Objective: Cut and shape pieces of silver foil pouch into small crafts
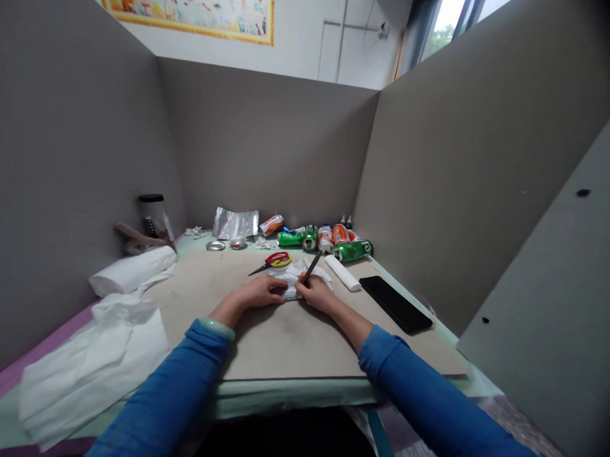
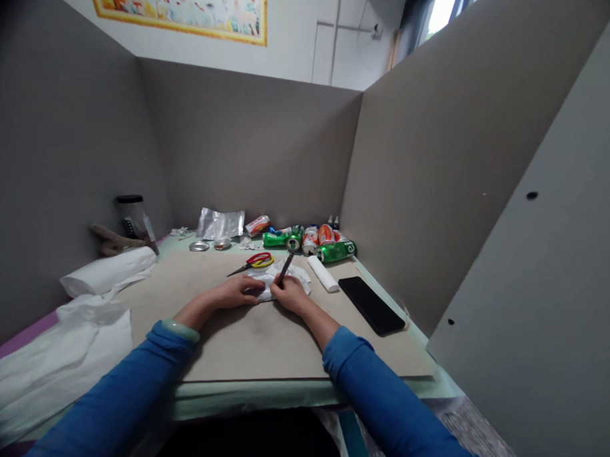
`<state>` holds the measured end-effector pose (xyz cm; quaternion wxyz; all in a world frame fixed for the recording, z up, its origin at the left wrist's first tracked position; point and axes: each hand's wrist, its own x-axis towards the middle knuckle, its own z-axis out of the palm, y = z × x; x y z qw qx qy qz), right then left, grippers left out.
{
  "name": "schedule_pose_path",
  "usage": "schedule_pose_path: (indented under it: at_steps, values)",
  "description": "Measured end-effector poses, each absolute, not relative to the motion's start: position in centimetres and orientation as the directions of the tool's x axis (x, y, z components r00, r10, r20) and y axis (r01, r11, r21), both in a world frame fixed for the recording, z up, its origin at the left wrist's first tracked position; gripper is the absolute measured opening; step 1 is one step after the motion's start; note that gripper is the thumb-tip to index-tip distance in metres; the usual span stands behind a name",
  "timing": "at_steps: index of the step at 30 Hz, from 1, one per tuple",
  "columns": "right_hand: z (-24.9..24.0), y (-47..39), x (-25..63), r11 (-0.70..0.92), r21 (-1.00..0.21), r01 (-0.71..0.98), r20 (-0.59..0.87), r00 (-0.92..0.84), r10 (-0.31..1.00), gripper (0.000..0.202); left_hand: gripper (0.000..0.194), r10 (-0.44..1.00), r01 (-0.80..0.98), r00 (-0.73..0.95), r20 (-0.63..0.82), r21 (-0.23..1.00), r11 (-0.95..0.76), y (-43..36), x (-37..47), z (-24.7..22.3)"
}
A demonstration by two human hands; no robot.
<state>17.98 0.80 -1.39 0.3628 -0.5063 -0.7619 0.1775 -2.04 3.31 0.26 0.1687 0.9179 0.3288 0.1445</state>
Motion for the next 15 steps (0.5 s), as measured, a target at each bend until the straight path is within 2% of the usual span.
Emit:
schedule_pose_path:
  at_steps: [5, 11, 15]
  values:
    - [-2.0, 1.3, 18.1, 0.440, -0.675, 0.592, 0.384, -0.227, 0.895, 0.018, 0.030, 0.661, 0.578, 0.733, 0.159, 0.366, -0.729, 3.3, -2.0, 0.3]
    - [-2.3, 1.9, 18.6, 0.385, -0.830, 0.404, 0.372, -0.114, 0.921, 0.022, 0.033, 0.675, 0.603, 0.725, 0.139, 0.347, -0.718, 3.5, -2.1, 0.2]
    - [-2.2, 1.9, 18.9, 0.383, -0.833, 0.400, 0.367, -0.119, 0.923, 0.028, 0.034, 0.683, 0.618, 0.720, 0.124, 0.335, -0.711, 3.2, -2.0, 0.3]
